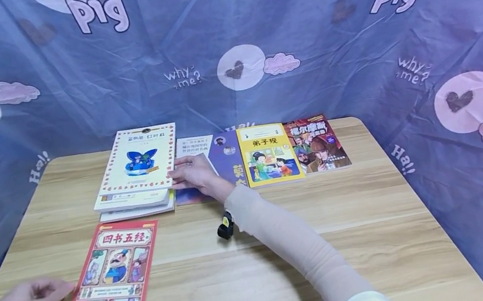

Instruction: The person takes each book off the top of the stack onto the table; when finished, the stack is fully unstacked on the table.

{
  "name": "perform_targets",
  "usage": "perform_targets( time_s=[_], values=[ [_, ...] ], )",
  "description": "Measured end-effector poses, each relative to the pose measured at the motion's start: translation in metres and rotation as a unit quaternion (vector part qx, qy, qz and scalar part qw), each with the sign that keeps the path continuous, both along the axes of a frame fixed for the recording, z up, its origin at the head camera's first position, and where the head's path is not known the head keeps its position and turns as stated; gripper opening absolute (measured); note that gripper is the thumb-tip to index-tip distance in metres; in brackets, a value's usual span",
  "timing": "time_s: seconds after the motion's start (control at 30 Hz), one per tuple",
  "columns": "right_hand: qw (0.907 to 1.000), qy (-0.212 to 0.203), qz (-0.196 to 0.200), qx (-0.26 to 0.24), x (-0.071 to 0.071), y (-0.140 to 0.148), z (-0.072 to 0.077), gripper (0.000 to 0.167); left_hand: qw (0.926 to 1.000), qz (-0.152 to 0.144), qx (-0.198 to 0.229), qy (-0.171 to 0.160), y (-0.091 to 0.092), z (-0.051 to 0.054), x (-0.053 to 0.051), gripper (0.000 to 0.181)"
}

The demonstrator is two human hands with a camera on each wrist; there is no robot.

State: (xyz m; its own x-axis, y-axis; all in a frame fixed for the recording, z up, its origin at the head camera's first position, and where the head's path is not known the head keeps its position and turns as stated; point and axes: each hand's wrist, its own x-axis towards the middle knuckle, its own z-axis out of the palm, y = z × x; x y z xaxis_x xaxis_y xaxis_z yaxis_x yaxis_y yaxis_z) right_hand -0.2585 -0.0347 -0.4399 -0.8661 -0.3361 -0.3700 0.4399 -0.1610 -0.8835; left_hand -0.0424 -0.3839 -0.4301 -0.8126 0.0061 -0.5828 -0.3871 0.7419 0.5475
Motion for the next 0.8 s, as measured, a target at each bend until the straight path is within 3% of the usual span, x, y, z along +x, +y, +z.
perform_targets(
  time_s=[0.1,0.23,0.33,0.4,0.5,0.67,0.73,0.77,0.8],
  values=[
    [1.0000,-0.002,-0.005,-0.003,-0.001,0.000,0.000,0.044,0.9974,-0.002,0.023,0.068,-0.003,0.004,-0.015,0.062],
    [1.0000,-0.002,-0.001,-0.004,-0.001,0.000,0.000,0.045,0.9874,0.011,0.064,0.144,-0.001,0.003,-0.038,0.061],
    [1.0000,-0.003,0.000,-0.005,-0.001,-0.001,0.000,0.047,0.9773,0.030,0.110,0.179,0.003,0.000,-0.057,0.055],
    [1.0000,-0.002,0.002,-0.002,0.000,-0.001,0.000,0.047,0.9687,0.044,0.147,0.195,0.006,-0.003,-0.070,0.041],
    [1.0000,-0.002,0.004,0.002,0.000,-0.002,-0.001,0.047,0.9552,0.066,0.199,0.209,0.010,-0.005,-0.087,0.019],
    [1.0000,-0.001,0.003,0.002,0.001,-0.001,0.000,0.047,0.9204,0.116,0.323,0.188,0.016,-0.008,-0.108,0.023],
    [1.0000,-0.001,0.004,0.002,0.001,-0.001,0.001,0.047,0.9097,0.128,0.355,0.174,0.019,-0.009,-0.114,0.021],
    [1.0000,-0.001,0.003,0.000,0.001,-0.001,0.001,0.047,0.9110,0.129,0.353,0.171,0.022,-0.009,-0.116,0.021],
    [1.0000,-0.001,0.003,-0.001,0.001,0.000,0.002,0.047,0.9167,0.125,0.338,0.172,0.024,-0.009,-0.117,0.022]
  ],
)
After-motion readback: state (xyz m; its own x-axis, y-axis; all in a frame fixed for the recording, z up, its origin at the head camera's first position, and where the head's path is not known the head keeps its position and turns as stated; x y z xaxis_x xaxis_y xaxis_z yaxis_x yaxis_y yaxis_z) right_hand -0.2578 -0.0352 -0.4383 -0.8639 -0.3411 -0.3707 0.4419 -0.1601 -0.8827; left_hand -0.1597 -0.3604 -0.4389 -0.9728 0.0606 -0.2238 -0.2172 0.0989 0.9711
